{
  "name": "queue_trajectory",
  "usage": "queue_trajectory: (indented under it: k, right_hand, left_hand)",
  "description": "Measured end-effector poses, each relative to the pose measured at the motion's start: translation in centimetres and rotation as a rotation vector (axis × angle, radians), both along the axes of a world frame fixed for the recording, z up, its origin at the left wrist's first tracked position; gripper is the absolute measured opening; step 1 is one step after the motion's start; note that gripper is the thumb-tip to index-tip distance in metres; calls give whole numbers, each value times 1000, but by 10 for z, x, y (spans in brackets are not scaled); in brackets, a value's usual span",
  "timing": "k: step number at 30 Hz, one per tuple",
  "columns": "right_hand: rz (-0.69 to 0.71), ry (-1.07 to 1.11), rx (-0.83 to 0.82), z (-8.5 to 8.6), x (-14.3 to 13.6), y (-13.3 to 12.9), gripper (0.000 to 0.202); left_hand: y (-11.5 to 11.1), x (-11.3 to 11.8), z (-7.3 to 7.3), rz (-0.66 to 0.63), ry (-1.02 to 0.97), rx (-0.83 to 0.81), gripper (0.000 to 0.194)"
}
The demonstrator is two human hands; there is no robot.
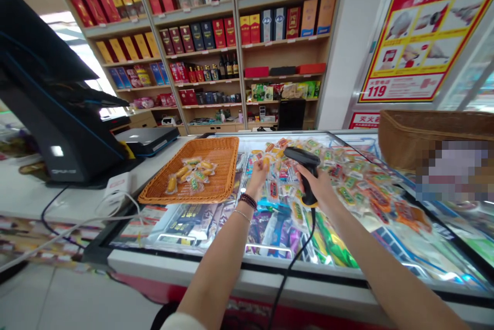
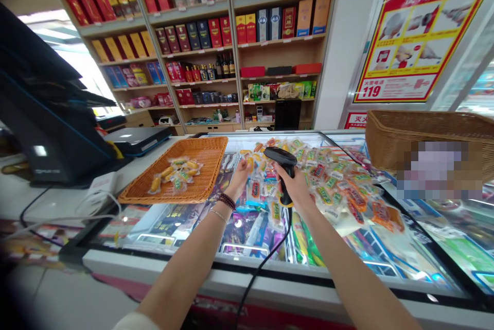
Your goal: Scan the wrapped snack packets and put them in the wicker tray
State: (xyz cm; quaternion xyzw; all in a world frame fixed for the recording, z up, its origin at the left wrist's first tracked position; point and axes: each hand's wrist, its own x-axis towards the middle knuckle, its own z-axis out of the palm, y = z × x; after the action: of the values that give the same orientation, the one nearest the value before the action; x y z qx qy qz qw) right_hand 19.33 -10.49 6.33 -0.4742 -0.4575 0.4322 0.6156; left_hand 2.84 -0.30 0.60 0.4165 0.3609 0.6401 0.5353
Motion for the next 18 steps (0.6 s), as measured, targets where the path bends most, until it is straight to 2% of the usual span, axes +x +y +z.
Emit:
queue_trajectory:
  k: [2,5,9,14,18]
  right_hand:
    - [4,0,5,0,0,-1,52]
    - [10,-27,3,-1,0,-3,51]
    - [38,-49,-7,-1,-1,-5,49]
    - [86,-82,-14,-2,-3,-6,50]
    - [113,-189,-4,-4,-5,-6,50]
  left_hand:
    - [-3,-3,8,-79,-118,-76,16]
    - [-11,-8,21,-196,-270,-120,23]
    - [-19,-12,31,-256,-309,-102,30]
    - [-17,-13,25,-209,-321,-107,38]
    - [-11,-12,20,-93,-262,-83,29]
